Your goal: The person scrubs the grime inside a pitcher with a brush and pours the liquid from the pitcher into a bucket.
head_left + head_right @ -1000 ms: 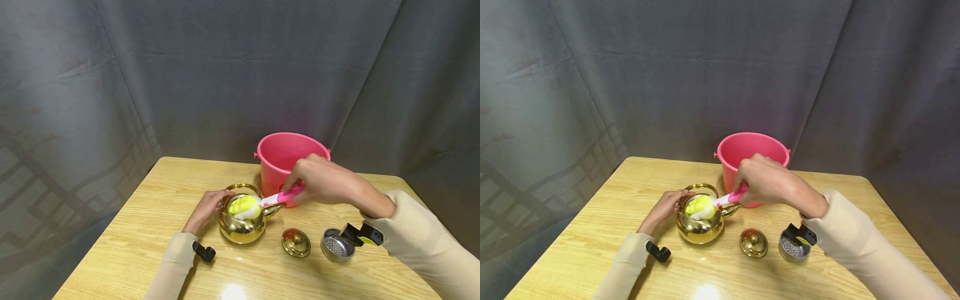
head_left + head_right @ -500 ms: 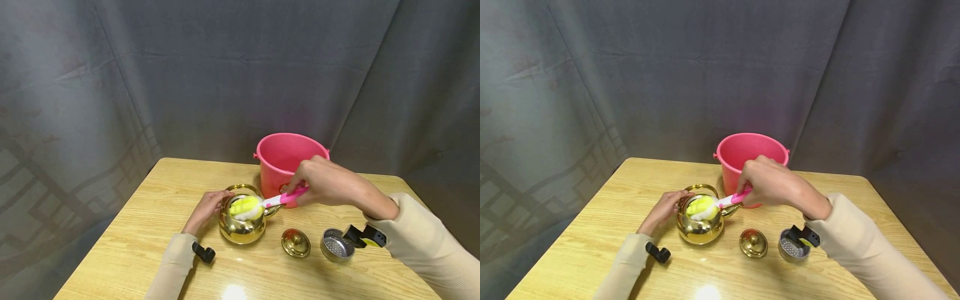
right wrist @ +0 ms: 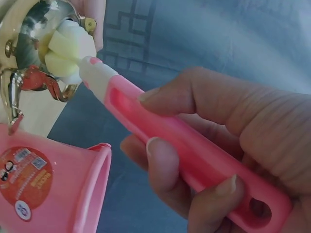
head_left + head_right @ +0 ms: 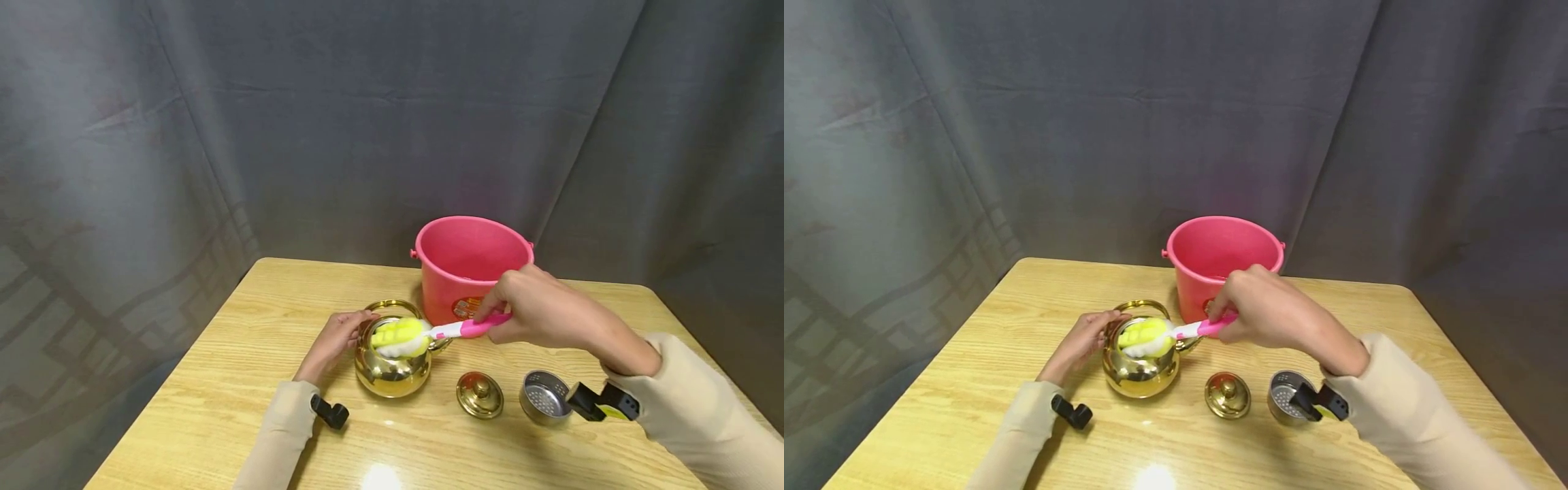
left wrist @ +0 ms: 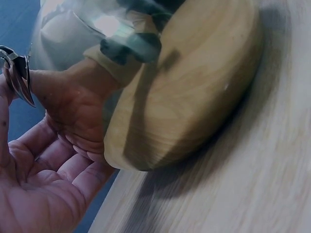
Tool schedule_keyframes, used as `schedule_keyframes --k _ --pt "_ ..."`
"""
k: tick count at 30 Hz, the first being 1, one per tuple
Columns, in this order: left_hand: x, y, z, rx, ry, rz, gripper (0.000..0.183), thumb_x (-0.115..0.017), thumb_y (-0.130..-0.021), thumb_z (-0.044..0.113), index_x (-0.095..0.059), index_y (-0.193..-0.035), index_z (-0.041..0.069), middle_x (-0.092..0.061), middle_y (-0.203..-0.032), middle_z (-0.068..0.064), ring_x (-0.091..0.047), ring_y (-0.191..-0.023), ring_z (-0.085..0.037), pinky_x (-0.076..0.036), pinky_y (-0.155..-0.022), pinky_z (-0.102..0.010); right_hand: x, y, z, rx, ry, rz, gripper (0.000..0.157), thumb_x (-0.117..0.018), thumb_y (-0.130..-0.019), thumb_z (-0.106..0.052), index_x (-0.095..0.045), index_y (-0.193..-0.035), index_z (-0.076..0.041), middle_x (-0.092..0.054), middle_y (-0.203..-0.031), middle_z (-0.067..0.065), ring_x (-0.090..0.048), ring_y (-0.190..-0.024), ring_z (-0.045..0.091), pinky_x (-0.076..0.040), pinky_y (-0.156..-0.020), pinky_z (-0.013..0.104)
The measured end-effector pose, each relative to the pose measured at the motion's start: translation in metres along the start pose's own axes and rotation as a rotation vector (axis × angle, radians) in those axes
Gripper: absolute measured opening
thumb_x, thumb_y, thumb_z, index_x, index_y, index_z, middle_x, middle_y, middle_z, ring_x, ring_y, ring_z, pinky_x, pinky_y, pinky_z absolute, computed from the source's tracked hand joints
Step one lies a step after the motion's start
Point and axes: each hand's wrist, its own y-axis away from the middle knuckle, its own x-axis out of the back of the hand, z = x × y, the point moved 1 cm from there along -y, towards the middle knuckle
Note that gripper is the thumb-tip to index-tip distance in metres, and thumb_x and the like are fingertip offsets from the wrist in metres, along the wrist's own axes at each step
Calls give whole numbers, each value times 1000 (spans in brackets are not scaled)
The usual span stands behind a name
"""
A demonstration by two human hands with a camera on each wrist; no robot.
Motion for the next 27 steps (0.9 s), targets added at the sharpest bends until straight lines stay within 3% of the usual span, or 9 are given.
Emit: schedule_keyframes --k 6,14,19,22,27 --pt "3 0 -1 14 14 19 43 -52 -99 26 -61 -122 -10 -61 -125 -21 -63 -101 -18 -53 -84 -32 -7 6 3 -11 -34 42 18 -79 -72 -5 -78 -86 -17 -63 -71 -17 -53 -59 7 -48 -51 25" --pt "3 0 0 14 17 24 42 -53 -99 24 -61 -122 -9 -61 -125 -20 -63 -98 -14 -53 -83 -31 -12 14 5 -42 -47 61 20 -75 -74 -4 -78 -87 -18 -62 -71 -16 -50 -55 6 -42 -44 23" --pt "3 1 2 35 33 34 38 -52 -100 22 -62 -121 -9 -67 -110 -12 -61 -92 -12 -53 -80 -29 -13 15 4 -23 -30 82 21 -74 -73 -4 -78 -88 -18 -63 -74 -16 -50 -57 5 -42 -44 22" --pt "1 3 7 43 34 33 36 -50 -101 18 -61 -121 -10 -67 -108 -10 -60 -91 -11 -52 -80 -30 -13 14 3 -11 -25 83 21 -74 -72 -4 -78 -88 -17 -64 -74 -16 -50 -55 4 -43 -44 22" --pt "-4 12 24 40 2 29 36 -47 -101 15 -60 -120 -13 -64 -120 -20 -61 -93 -11 -52 -82 -31 -10 12 -1 -2 -18 75 20 -75 -72 -3 -78 -88 -15 -65 -74 -15 -51 -55 4 -44 -46 23"
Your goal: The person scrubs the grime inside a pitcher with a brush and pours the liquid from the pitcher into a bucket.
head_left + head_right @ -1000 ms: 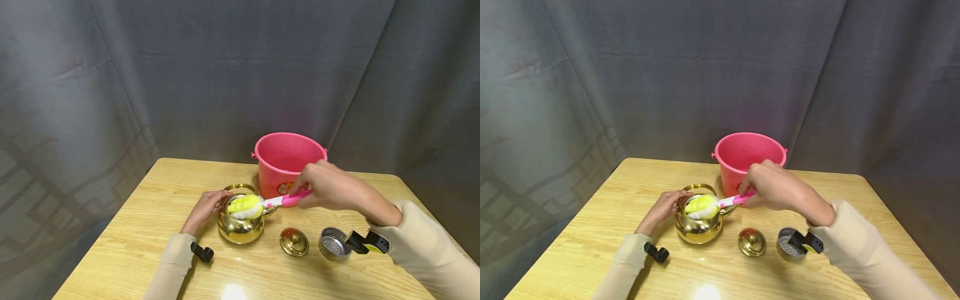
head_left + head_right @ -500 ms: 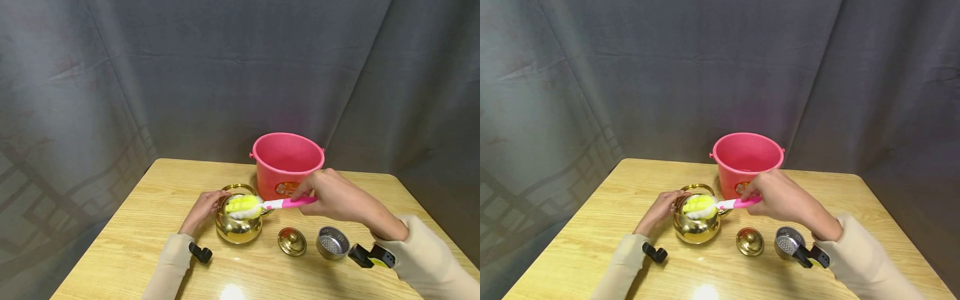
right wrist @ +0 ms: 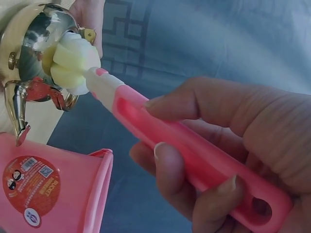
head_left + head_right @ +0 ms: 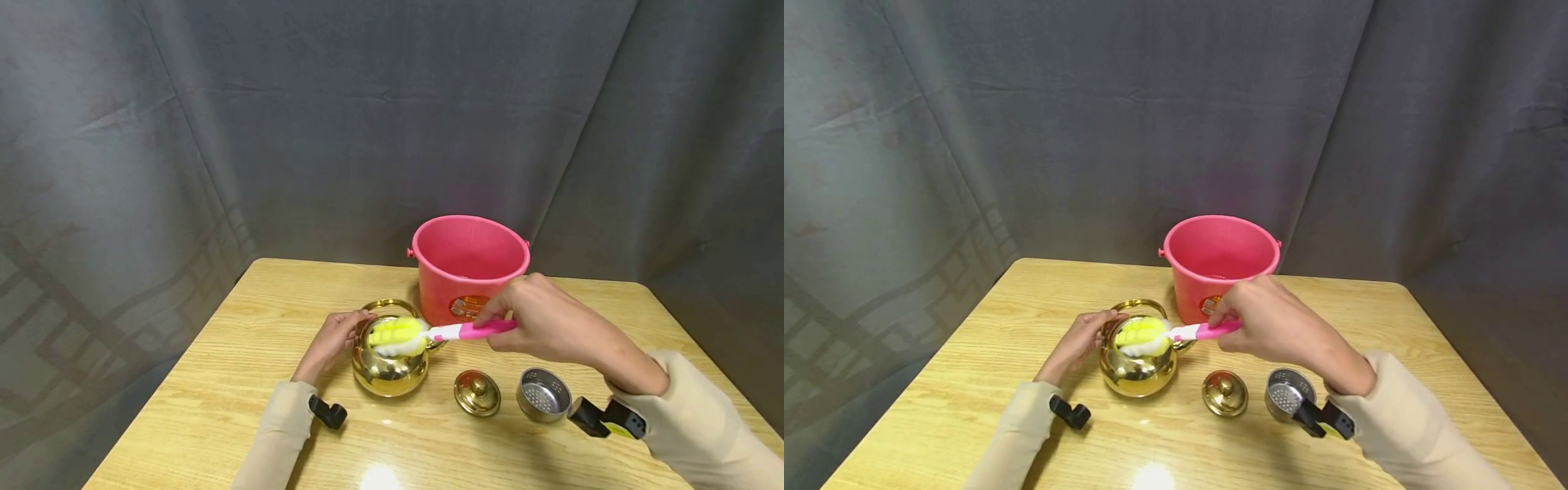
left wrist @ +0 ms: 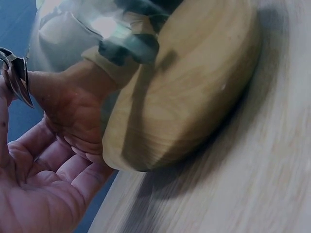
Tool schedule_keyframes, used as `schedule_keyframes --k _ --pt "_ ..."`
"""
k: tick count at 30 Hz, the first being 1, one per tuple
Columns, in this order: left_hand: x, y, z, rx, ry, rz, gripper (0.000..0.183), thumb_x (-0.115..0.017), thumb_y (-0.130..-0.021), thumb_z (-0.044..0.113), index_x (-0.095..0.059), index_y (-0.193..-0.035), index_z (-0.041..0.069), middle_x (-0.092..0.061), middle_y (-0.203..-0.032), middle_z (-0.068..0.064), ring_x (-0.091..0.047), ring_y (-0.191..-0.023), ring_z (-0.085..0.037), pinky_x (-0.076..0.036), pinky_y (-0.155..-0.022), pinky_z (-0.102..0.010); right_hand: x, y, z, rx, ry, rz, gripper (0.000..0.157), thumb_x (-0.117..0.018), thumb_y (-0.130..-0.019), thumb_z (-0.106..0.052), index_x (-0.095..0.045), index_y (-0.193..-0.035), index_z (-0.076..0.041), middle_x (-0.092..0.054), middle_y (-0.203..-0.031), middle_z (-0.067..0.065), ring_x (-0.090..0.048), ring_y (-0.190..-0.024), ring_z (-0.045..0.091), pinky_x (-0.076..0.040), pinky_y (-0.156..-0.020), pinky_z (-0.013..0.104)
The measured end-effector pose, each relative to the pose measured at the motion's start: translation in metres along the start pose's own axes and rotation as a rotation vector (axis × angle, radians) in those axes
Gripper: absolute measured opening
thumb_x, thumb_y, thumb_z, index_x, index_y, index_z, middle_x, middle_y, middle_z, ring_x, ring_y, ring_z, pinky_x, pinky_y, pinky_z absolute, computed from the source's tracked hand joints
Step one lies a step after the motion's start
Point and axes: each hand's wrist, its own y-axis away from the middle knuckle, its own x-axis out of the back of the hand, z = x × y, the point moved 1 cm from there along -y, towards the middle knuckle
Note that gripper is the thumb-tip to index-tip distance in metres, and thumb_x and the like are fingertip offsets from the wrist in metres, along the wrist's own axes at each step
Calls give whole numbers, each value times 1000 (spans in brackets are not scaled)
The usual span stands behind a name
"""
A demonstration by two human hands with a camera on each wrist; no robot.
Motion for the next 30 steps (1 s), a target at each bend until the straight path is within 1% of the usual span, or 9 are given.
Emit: schedule_keyframes --k 2,8,10,17,21,24,28,29,30 --pt "-1 2 2 -7 -6 0 36 -47 -101 15 -60 -120 -13 -62 -122 -21 -61 -94 -12 -52 -82 -31 1 -1 -1 3 5 -4 20 -76 -72 -2 -78 -88 -15 -65 -74 -15 -52 -56 6 -46 -47 23" --pt "4 -12 -20 -3 15 14 36 -49 -101 19 -63 -119 -9 -62 -124 -18 -61 -99 -15 -52 -83 -33 5 -7 -5 10 23 -10 19 -78 -72 -3 -78 -85 -16 -64 -71 -15 -52 -57 7 -48 -50 24" --pt "4 -14 -23 -7 18 13 37 -51 -101 22 -64 -120 -8 -62 -124 -18 -62 -100 -16 -52 -83 -33 7 -8 -6 3 32 -14 18 -79 -72 -3 -79 -85 -16 -63 -70 -16 -52 -57 6 -48 -51 25" --pt "3 -14 -25 -30 9 7 42 -53 -99 28 -64 -119 -7 -63 -122 -18 -63 -100 -19 -53 -82 -32 13 -7 -10 -9 43 -27 16 -82 -73 -9 -79 -87 -17 -65 -72 -16 -53 -56 4 -49 -52 25" --pt "5 -14 -24 -24 16 23 42 -53 -98 27 -65 -116 -9 -68 -110 -15 -64 -90 -14 -54 -78 -29 18 -5 -13 -28 38 -18 17 -81 -74 -9 -79 -88 -17 -65 -73 -16 -53 -56 6 -48 -50 25" --pt "5 -12 -19 -15 18 29 41 -53 -98 25 -65 -115 -10 -67 -91 -6 -61 -83 -11 -53 -74 -25 22 -3 -14 -47 22 -23 19 -79 -74 -6 -79 -90 -17 -65 -73 -15 -53 -55 7 -46 -47 24" --pt "5 -12 -19 -14 8 42 39 -54 -98 25 -66 -116 -8 -68 -100 -11 -60 -90 -12 -52 -77 -27 23 1 -13 -54 7 -27 20 -77 -76 -5 -79 -91 -18 -63 -71 -16 -50 -54 6 -43 -45 24" --pt "5 -12 -20 -14 8 43 39 -54 -98 25 -66 -116 -8 -68 -108 -13 -62 -93 -13 -53 -79 -29 22 2 -13 -57 6 -24 20 -77 -76 -5 -78 -90 -18 -63 -71 -16 -51 -54 6 -43 -45 24" --pt "5 -12 -20 -13 4 45 40 -54 -98 25 -66 -116 -8 -67 -109 -14 -62 -94 -14 -53 -80 -30 22 4 -12 -65 3 -21 19 -77 -76 -5 -78 -91 -18 -63 -72 -15 -51 -55 6 -43 -45 24"
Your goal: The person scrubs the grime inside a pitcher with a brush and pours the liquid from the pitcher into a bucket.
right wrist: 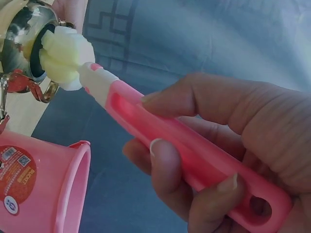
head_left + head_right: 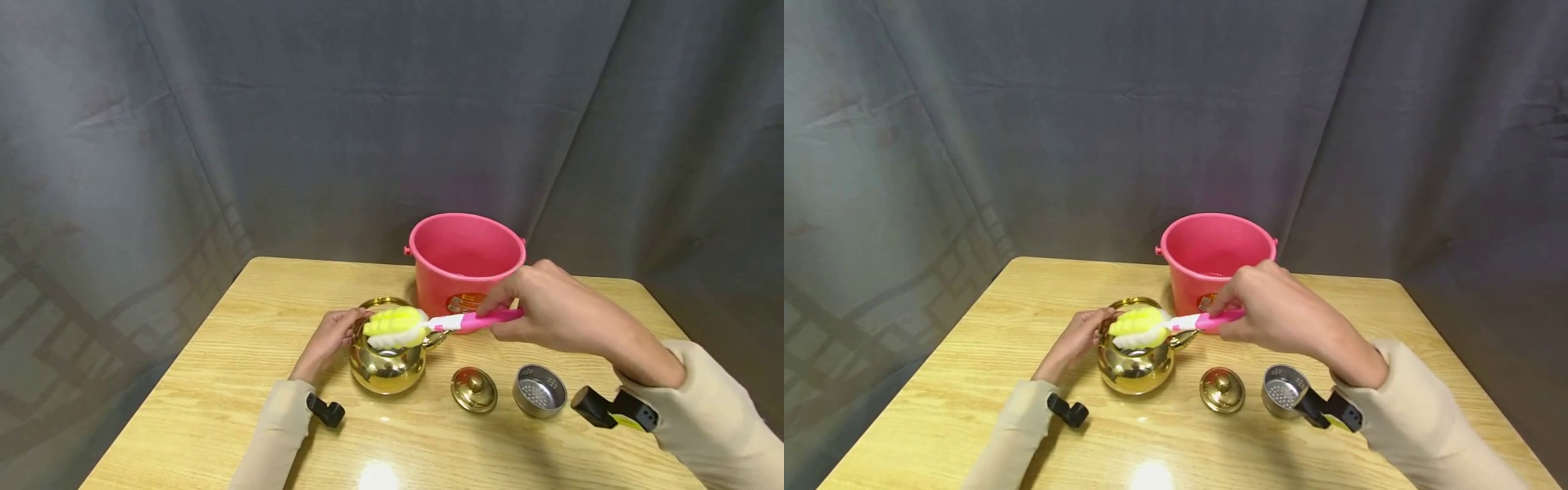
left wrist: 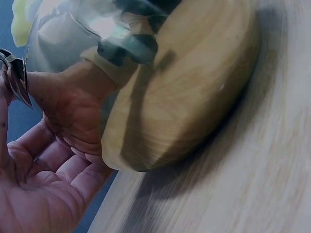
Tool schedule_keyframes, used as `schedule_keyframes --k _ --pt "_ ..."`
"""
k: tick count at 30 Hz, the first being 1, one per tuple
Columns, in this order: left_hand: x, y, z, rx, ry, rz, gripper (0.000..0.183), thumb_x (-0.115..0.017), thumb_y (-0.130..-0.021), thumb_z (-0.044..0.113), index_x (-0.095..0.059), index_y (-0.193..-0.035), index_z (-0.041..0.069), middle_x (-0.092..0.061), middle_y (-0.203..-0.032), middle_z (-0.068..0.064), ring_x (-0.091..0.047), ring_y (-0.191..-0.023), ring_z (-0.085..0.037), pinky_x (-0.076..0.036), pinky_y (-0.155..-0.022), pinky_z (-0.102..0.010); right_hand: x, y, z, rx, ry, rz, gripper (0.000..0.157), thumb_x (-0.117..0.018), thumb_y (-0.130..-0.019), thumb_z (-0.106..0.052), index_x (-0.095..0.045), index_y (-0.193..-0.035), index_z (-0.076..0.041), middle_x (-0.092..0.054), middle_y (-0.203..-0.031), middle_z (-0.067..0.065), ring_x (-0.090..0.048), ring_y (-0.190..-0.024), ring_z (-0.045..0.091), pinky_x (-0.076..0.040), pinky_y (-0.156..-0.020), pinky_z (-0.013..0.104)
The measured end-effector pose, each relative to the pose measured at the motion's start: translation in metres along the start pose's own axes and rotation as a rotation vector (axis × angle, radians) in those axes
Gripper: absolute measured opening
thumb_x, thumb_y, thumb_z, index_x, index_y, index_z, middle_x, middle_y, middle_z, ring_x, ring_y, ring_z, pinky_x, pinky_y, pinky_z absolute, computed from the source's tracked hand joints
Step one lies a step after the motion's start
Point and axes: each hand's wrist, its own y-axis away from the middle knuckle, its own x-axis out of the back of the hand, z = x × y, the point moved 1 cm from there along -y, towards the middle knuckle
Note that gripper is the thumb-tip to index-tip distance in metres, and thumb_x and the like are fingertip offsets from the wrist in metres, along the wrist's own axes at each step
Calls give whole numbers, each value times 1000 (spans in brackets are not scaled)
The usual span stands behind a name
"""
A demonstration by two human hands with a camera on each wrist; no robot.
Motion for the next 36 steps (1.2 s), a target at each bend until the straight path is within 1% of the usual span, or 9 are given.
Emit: schedule_keyframes --k 1,15,20,22,25,27,29,32,36 --pt "1 -2 -4 -2 6 5 40 -55 -97 27 -66 -115 -7 -65 -117 -16 -63 -96 -15 -53 -82 -31 -1 2 1 -6 4 9 19 -77 -76 -6 -78 -90 -18 -63 -72 -15 -50 -55 7 -43 -45 24" --pt "0 -3 -5 -4 10 -2 40 -53 -98 26 -68 -107 -9 -65 -113 -18 -66 -91 -19 -55 -79 -31 -16 35 15 -119 -25 134 22 -82 -75 -10 -79 -95 -19 -55 -62 -16 -37 -43 4 -31 -38 22" --pt "1 -3 -4 16 27 -20 36 -54 -99 25 -69 -100 -8 -69 -96 -10 -66 -86 -19 -54 -74 -28 -27 46 20 -124 -19 232 24 -82 -73 -10 -79 -94 -22 -57 -64 -19 -39 -45 3 -31 -37 22" --pt "2 -4 -3 24 22 -26 36 -52 -100 23 -68 -106 -9 -63 -80 -4 -61 -80 -15 -52 -70 -25 -31 50 21 -123 -20 273 24 -82 -73 -11 -78 -93 -24 -57 -64 -20 -40 -45 2 -31 -36 22" --pt "3 -3 -2 32 1 -23 37 -49 -101 20 -65 -115 -10 -51 -73 4 -55 -78 -11 -50 -70 -24 -38 57 23 -138 -42 317 25 -83 -73 -10 -78 -92 -25 -58 -63 -20 -41 -44 1 -32 -35 22" --pt "3 -2 -3 31 -9 -15 37 -48 -101 19 -64 -118 -10 -56 -77 -1 -54 -81 -11 -50 -73 -25 -43 61 24 -155 -60 335 24 -82 -73 -10 -78 -92 -25 -60 -65 -20 -44 -45 1 -33 -35 22" --pt "3 -1 -3 24 -9 -13 36 -49 -101 19 -63 -119 -9 -66 -99 -10 -59 -91 -14 -52 -79 -29 -47 65 25 -178 -78 362 25 -83 -73 -10 -78 -92 -25 -62 -67 -20 -48 -46 2 -35 -36 22" --pt "2 0 -4 10 0 -10 37 -52 -100 22 -64 -118 -8 -63 -120 -17 -61 -99 -20 -52 -85 -34 -52 71 27 -228 -100 409 26 -85 -72 -12 -78 -93 -24 -64 -71 -17 -50 -49 5 -38 -38 23" --pt "2 0 -4 -3 9 -6 39 -54 -98 25 -65 -117 -8 -65 -109 -14 -59 -86 -15 -53 -80 -31 -57 79 30 -290 -123 482 29 -86 -70 -9 -79 -94 -23 -65 -72 -13 -49 -51 8 -37 -40 24"
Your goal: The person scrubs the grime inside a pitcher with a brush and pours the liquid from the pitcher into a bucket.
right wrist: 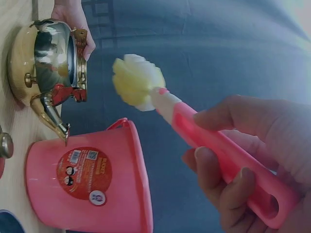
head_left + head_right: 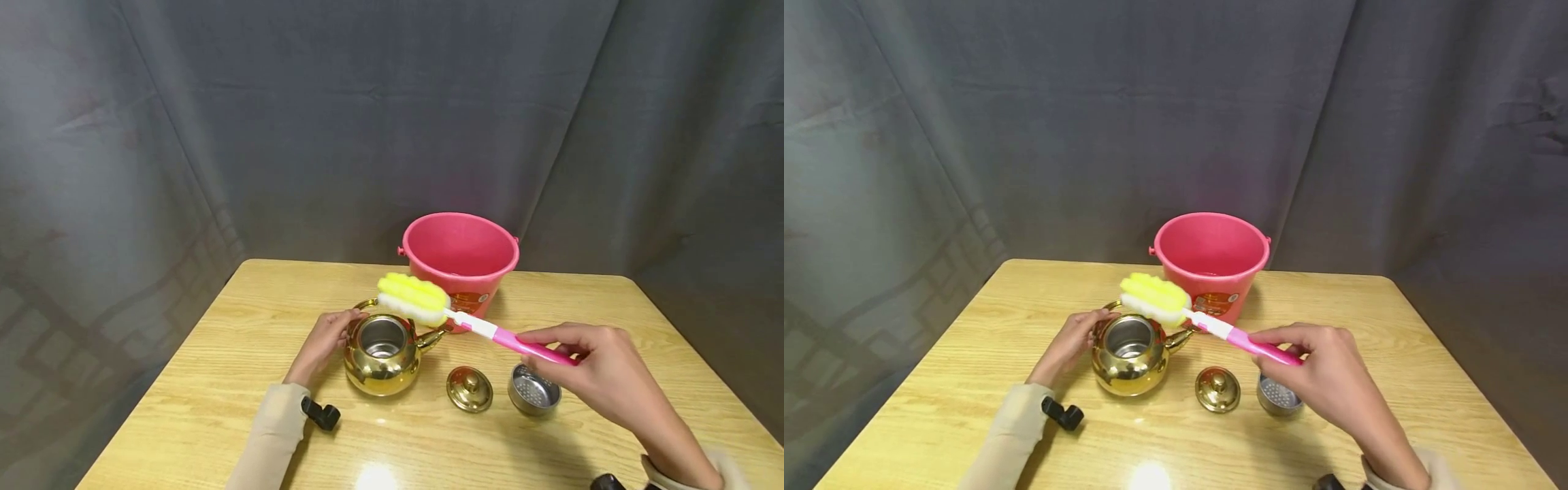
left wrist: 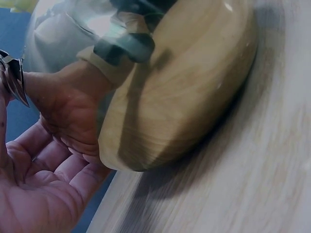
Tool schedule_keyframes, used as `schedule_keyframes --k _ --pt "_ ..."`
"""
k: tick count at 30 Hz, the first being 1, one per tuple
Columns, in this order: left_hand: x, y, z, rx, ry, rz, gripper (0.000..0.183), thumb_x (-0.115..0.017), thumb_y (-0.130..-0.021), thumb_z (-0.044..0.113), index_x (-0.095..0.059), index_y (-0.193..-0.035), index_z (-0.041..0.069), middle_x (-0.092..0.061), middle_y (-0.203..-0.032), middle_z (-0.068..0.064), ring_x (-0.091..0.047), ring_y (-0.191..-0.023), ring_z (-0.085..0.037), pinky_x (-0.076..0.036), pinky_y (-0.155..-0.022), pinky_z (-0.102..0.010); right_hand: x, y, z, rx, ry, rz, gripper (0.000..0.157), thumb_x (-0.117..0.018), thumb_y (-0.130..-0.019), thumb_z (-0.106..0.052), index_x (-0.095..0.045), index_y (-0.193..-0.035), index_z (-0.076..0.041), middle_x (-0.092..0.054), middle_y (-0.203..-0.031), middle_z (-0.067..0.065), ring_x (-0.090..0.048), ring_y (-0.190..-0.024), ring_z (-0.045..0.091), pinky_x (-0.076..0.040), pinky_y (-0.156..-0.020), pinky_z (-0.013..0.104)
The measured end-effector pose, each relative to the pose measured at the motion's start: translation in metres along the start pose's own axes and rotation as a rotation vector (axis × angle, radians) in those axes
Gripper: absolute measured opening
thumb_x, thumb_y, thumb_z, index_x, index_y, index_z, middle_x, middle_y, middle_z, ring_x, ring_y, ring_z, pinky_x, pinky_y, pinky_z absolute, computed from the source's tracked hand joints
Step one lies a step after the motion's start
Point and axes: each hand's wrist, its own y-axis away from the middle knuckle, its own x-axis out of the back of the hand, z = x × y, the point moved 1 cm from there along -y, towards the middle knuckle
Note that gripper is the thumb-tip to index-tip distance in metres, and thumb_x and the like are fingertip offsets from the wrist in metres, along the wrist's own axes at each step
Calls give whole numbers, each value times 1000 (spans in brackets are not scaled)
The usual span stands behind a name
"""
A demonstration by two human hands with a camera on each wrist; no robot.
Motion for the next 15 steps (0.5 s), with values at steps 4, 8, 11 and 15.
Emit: schedule_keyframes --k 4,8,11,15 --pt "0 0 1 -10 -3 -9 41 -53 -98 26 -64 -117 -8 -66 -108 -12 -57 -80 -13 -53 -76 -30 -2 7 6 -50 -44 62 30 -87 -69 -8 -79 -96 -19 -67 -74 -9 -49 -50 10 -36 -39 24" --pt "1 -1 0 -12 -7 -22 41 -52 -99 26 -64 -118 -8 -64 -118 -18 -63 -93 -21 -54 -80 -33 -3 14 12 -103 -92 115 29 -87 -70 -10 -78 -97 -15 -68 -73 -6 -49 -48 11 -35 -39 24" --pt "1 0 0 -13 -2 -25 42 -52 -99 27 -63 -119 -8 -62 -121 -19 -63 -100 -27 -53 -82 -33 -3 18 17 -139 -103 153 27 -87 -71 -12 -78 -97 -14 -68 -72 -5 -50 -48 11 -36 -40 24" --pt "1 0 0 -7 1 -28 42 -52 -99 27 -63 -120 -8 -63 -120 -18 -63 -98 -25 -53 -82 -33 0 27 24 -225 -116 194 27 -87 -73 -15 -78 -98 -12 -70 -74 -7 -53 -52 11 -38 -44 24"
